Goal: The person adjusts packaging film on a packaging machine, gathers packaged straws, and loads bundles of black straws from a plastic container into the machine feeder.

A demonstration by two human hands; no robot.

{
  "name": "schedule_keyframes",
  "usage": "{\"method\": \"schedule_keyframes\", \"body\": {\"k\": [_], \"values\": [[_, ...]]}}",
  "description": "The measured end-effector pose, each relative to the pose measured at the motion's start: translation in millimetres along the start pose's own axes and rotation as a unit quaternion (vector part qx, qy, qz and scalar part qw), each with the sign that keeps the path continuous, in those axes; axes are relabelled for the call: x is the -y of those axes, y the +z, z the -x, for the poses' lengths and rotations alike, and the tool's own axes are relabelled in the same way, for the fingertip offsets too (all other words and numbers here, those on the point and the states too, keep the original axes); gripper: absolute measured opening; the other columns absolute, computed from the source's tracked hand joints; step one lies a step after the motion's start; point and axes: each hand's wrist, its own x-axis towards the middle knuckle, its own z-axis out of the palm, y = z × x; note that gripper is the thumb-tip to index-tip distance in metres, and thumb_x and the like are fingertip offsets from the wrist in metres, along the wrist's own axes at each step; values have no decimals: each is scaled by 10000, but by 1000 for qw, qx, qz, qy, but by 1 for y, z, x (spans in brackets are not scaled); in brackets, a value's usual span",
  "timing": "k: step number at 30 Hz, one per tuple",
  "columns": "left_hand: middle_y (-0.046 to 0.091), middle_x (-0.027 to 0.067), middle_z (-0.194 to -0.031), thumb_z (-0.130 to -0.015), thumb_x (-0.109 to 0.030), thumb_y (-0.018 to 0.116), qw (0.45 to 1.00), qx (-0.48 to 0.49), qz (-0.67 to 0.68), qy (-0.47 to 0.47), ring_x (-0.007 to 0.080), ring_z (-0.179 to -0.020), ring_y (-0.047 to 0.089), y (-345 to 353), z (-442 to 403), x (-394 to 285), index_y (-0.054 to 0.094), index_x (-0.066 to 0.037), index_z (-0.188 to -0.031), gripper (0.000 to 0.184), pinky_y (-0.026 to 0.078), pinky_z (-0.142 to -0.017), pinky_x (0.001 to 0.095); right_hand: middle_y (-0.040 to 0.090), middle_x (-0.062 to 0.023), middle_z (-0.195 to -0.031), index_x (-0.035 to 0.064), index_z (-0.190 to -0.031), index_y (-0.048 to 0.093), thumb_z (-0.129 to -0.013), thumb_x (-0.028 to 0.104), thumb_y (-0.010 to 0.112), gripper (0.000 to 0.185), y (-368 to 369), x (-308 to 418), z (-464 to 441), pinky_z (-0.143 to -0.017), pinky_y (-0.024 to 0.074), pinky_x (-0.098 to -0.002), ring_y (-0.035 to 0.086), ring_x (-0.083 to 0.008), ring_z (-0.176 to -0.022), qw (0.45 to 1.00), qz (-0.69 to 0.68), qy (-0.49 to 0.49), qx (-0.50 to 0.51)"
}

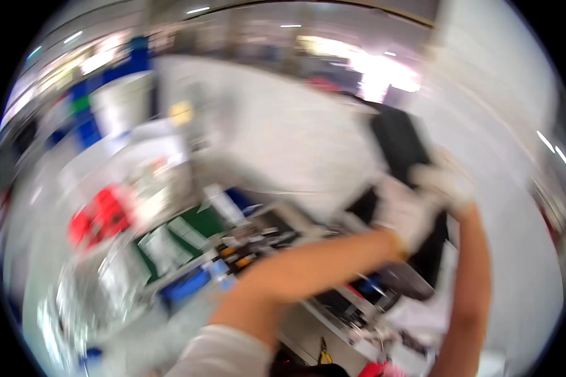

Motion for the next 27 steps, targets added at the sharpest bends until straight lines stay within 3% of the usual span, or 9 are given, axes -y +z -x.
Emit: {"method": "schedule_keyframes", "body": {"k": [3,5,7,9,13,17,21,24,27], "values": [[528,269,-1239,-730,-301,767,931,-278,106,-210,325,-1078,586,65,-6,20,166,75,-1443,1005,453,-963,397,491,-151,-1391,-46,-1430,388,-772,183,555,717,62,-158,-56,-1092,326,-344,451,-265,-1281,934,-275,-225,30],[536,261,-1221,-732,-298,753,930,-312,100,-167,331,-1057,594,67,-4,27,205,64,-1412,946,460,-938,404,524,-142,-1346,-23,-1432,393,-769,140,511,693,90,-185,-63,-1032,389,-334,510,-250,-1188,896,-404,-125,134],[545,254,-1203,-734,-294,740,958,-264,63,-91,336,-1036,602,61,0,29,243,53,-1382,887,468,-914,411,557,-132,-1301,1,-1434,399,-765,96,466,679,111,-189,-61,-972,452,-324,568,-235,-1094,866,-456,-70,192],[553,247,-1186,-737,-291,727,983,-181,14,7,341,-1015,610,39,9,25,282,41,-1351,828,475,-890,419,569,-138,-1281,-2,-1430,403,-773,107,469,669,104,-155,-40,-969,454,-318,573,-241,-1087,853,-475,-27,214],[570,232,-1150,-741,-284,701,987,0,-76,140,352,-973,625,9,7,31,359,19,-1290,713,491,-841,433,651,-149,-1148,13,-1450,370,-827,152,517,655,108,-157,-43,-948,474,-300,626,-236,-1024,982,-130,24,133],[587,218,-1114,-746,-277,674,956,178,-135,189,363,-931,641,12,-8,49,437,-3,-1228,603,506,-792,448,593,-165,-1216,25,-1452,353,-782,195,590,730,117,-116,-21,-975,458,-324,594,-267,-1077,987,-42,-9,153],[604,203,-1078,-751,-270,648,915,296,-176,208,373,-889,656,15,-14,64,514,-25,-1167,501,521,-744,462,535,-181,-1284,37,-1454,336,-738,237,663,812,124,-76,-11,-1002,442,-348,563,-299,-1131,984,-13,-29,177],[617,192,-1052,-754,-264,628,900,329,-185,217,381,-857,668,6,-18,68,572,-41,-1121,433,533,-707,473,491,-194,-1335,46,-1455,323,-705,268,717,876,124,-56,-11,-1022,429,-365,539,-323,-1170,981,-3,-42,192],[655,133,-866,-791,-265,622,901,314,-194,229,329,-726,668,-41,-14,53,609,-49,-1078,359,474,-495,454,448,-206,-1386,55,-1457,310,-671,300,772,943,116,-40,-4,-1043,417,-383,515,-347,-1210,979,12,-46,200]]}}
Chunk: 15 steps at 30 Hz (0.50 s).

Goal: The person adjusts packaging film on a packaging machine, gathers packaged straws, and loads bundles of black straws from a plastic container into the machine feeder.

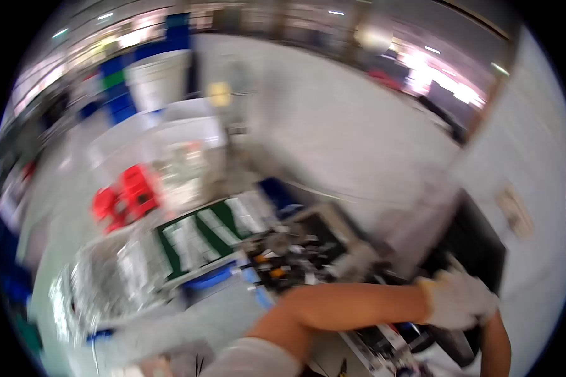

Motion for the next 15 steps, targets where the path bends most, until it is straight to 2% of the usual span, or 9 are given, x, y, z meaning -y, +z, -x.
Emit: {"method": "schedule_keyframes", "body": {"k": [1,2,3,5,6,7,11,13,15], "values": [[657,141,-822,-828,-295,613,983,-168,-57,54,309,-711,668,33,14,15,627,-83,-1077,328,470,-488,483,433,-210,-1403,58,-1457,306,-660,310,790,966,-1,1,6,-1049,413,-389,507,-355,-1224,1000,6,8,4],[644,131,-789,-839,-305,603,999,-29,-8,18,292,-681,655,-3,12,15,634,-102,-1027,278,482,-527,495,419,-214,-1420,61,-1458,301,-649,321,808,989,-3,-1,12,-1056,409,-395,499,-363,-1237,1000,15,21,9],[604,107,-713,-854,-313,595,999,-28,-21,-15,289,-657,639,-56,30,2,612,-87,-968,253,505,-565,439,404,-218,-1437,64,-1458,297,-638,331,826,1012,-3,-5,16,-1063,405,-401,491,-371,-1250,999,30,30,15],[598,113,-750,-827,-244,676,975,-199,-34,-98,305,-659,628,-59,50,21,569,-73,-912,219,494,-558,383,359,-270,-1447,62,-1431,320,-591,419,844,1052,7,-25,14,-1089,364,-452,430,-416,-1288,994,93,48,11],[612,126,-780,-803,-205,714,971,-201,-25,-128,326,-658,617,-58,52,27,574,-67,-935,236,491,-565,396,343,-286,-1449,60,-1435,314,-591,450,833,1065,7,-29,14,-1095,348,-464,397,-427,-1309,992,108,56,16],[623,140,-795,-805,-169,715,964,-248,-15,-96,343,-682,616,-44,53,36,592,-48,-973,241,500,-589,379,328,-301,-1452,57,-1439,308,-591,481,821,1078,6,-33,12,-1102,333,-476,364,-437,-1330,990,124,58,26],[645,149,-846,-794,-39,669,969,-220,55,-93,324,-712,631,-35,49,48,615,-11,-987,202,508,-647,343,299,-292,-1479,59,-1446,297,-591,499,815,1092,2,-58,-13,-1105,313,-471,335,-434,-1345,990,127,59,26],[651,147,-862,-790,4,644,973,-199,58,-105,310,-727,637,-34,53,47,621,-6,-979,190,510,-670,333,292,-266,-1493,81,-1456,292,-600,480,822,1083,0,-75,-27,-1100,314,-458,340,-424,-1346,978,207,30,-11],[663,134,-881,-786,48,611,966,-248,41,-64,283,-753,643,-27,53,49,631,-1,-975,196,512,-703,322,306,-204,-1505,120,-1465,291,-613,463,829,1064,-13,-88,-45,-1094,309,-452,338,-382,-1361,968,247,51,-2]]}}
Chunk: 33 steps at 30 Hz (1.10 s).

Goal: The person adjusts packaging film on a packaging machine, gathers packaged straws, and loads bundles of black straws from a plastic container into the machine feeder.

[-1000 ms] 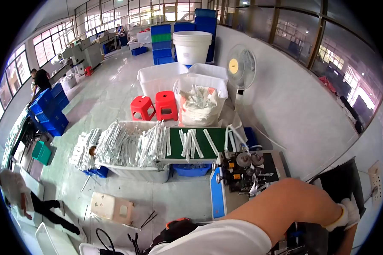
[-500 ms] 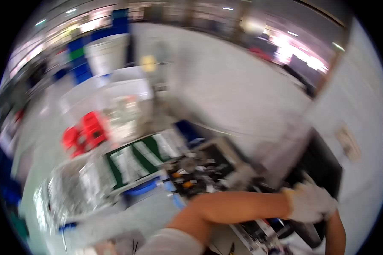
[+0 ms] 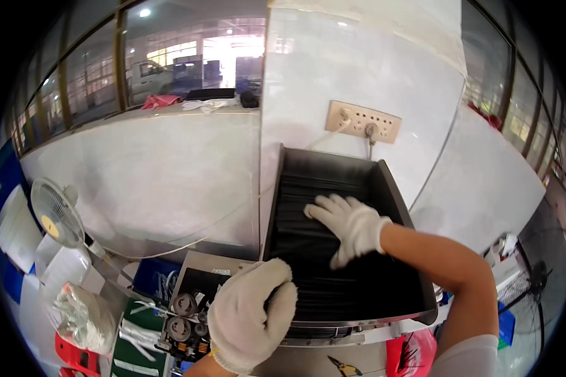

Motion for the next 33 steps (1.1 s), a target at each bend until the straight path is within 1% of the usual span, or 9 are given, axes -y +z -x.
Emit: {"method": "schedule_keyframes", "body": {"k": [5,8,12,14,17,28,30,32,33], "values": [[664,152,-877,-809,99,548,997,-66,11,49,255,-759,639,14,7,4,617,36,-979,193,519,-734,327,383,-173,-1462,105,-1447,327,-579,406,888,1077,-2,-54,-38,-1056,401,-410,425,-342,-1317,990,-96,86,-61],[667,185,-1010,-910,-28,593,996,-46,24,68,318,-891,646,7,7,4,620,42,-1064,171,521,-845,374,482,-173,-1382,104,-1449,323,-671,437,833,989,6,-79,-52,-1033,419,-406,467,-343,-1275,978,-123,148,-86],[672,162,-975,-918,-24,571,997,-44,29,62,318,-867,651,10,10,3,614,22,-1062,157,526,-832,378,490,-144,-1390,126,-1469,310,-763,586,694,926,18,-69,-54,-1108,313,-416,422,-298,-1330,975,-83,173,-113],[660,156,-862,-832,111,518,991,-50,114,-48,221,-754,631,19,12,1,605,47,-991,192,523,-728,317,408,-172,-1448,140,-1454,326,-780,664,622,904,36,-63,-55,-1119,264,-475,373,-319,-1355,979,-47,138,-141],[662,152,-856,-862,103,501,992,-78,92,-44,190,-744,626,22,13,-2,600,51,-1007,183,525,-710,294,302,-199,-1502,194,-1454,299,-804,687,571,860,36,-49,-44,-1107,273,-521,341,-389,-1356,987,-64,131,-72],[679,120,-810,-796,107,631,990,-120,69,-27,247,-716,657,25,17,7,641,20,-973,198,539,-762,328,182,-289,-1543,217,-1524,141,-823,741,474,937,17,3,48,-1128,247,-552,261,-482,-1391,988,-122,-9,98],[682,121,-818,-795,102,636,988,-125,83,-34,249,-726,661,24,16,6,643,20,-971,195,541,-756,328,187,-299,-1537,222,-1521,160,-832,738,470,914,10,16,62,-1127,248,-545,253,-490,-1392,989,-88,-16,114],[685,122,-826,-794,97,641,986,-127,97,-42,250,-736,666,25,16,6,646,21,-970,192,543,-751,328,230,-263,-1533,167,-1439,390,-906,613,471,700,11,30,76,-1110,288,-530,296,-470,-1373,997,-67,-13,35],[685,122,-829,-795,97,639,986,-131,96,-43,252,-743,668,26,17,6,647,21,-970,191,544,-748,327,230,-263,-1533,167,-1439,390,-906,613,471,700,18,28,76,-1110,288,-530,296,-470,-1373,997,-67,-15,38]]}}
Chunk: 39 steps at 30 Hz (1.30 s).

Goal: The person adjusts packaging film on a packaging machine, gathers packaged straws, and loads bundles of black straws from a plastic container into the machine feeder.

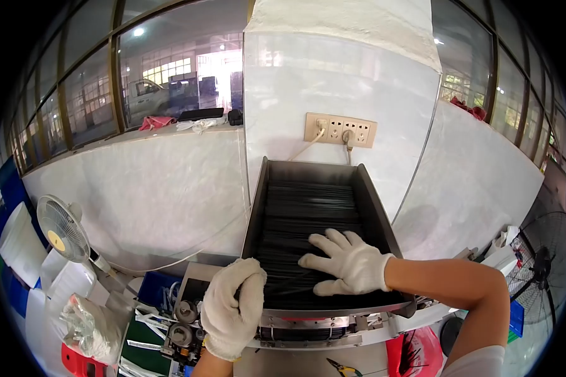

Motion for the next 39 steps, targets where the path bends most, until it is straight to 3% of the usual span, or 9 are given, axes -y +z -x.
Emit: {"method": "schedule_keyframes", "body": {"k": [3,5,10,14,19,23,30,33,39], "values": [[687,123,-833,-799,97,632,1000,-1,0,-8,250,-746,671,0,1,1,644,24,-974,191,545,-743,324,368,-182,-1486,108,-1251,609,-940,429,521,456,13,-13,-2,-1057,376,-495,406,-415,-1308,967,56,-150,-199],[687,125,-834,-802,98,627,1000,4,-2,-13,246,-743,672,0,1,1,642,25,-977,190,545,-741,320,513,-96,-1380,84,-1106,699,-918,268,577,290,7,-10,3,-983,457,-430,506,-328,-1222,983,-160,-21,-85],[683,134,-827,-822,104,601,1000,12,15,-17,227,-724,672,0,-1,-1,625,42,-970,162,550,-713,308,636,-10,-1169,263,-1201,679,-873,143,593,359,-31,12,14,-880,535,-358,610,-231,-1101,991,49,25,125],[680,138,-830,-829,106,591,1000,11,11,-18,229,-721,670,0,0,-1,620,45,-962,149,551,-705,305,688,-74,-952,195,-1030,729,-874,221,568,225,-36,29,28,-734,540,-413,668,-300,-902,991,12,-12,133],[672,131,-869,-894,41,519,999,25,19,-32,163,-757,638,-2,3,2,609,59,-1026,161,530,-729,277,682,-76,-915,185,-977,717,-862,225,577,185,-16,7,32,-705,526,-417,663,-301,-884,991,-89,-29,97],[677,139,-832,-847,89,570,999,19,33,-39,225,-716,659,-2,1,0,603,41,-989,153,550,-733,318,678,-36,-965,187,-964,714,-869,291,592,186,-20,4,33,-687,511,-398,649,-284,-875,987,-100,-29,125],[677,129,-839,-854,75,570,999,33,2,-13,223,-737,658,-4,0,-2,606,36,-988,145,542,-768,321,668,-124,-806,84,-891,700,-848,313,634,243,-11,-18,31,-719,501,-427,642,-336,-839,983,-179,-32,-33],[678,130,-843,-854,74,570,999,36,0,-10,223,-741,659,-3,1,-2,606,37,-997,152,541,-771,320,638,-113,-1115,119,-1085,675,-851,338,651,321,-19,-11,22,-812,517,-418,634,-332,-963,997,-71,38,13],[684,135,-868,-851,70,579,998,35,24,-39,220,-750,666,-2,3,-2,609,42,-1008,163,541,-771,316,503,-111,-1369,140,-1340,520,-876,369,636,530,-9,-17,-2,-904,505,-419,612,-318,-1088,989,-118,58,-69]]}}
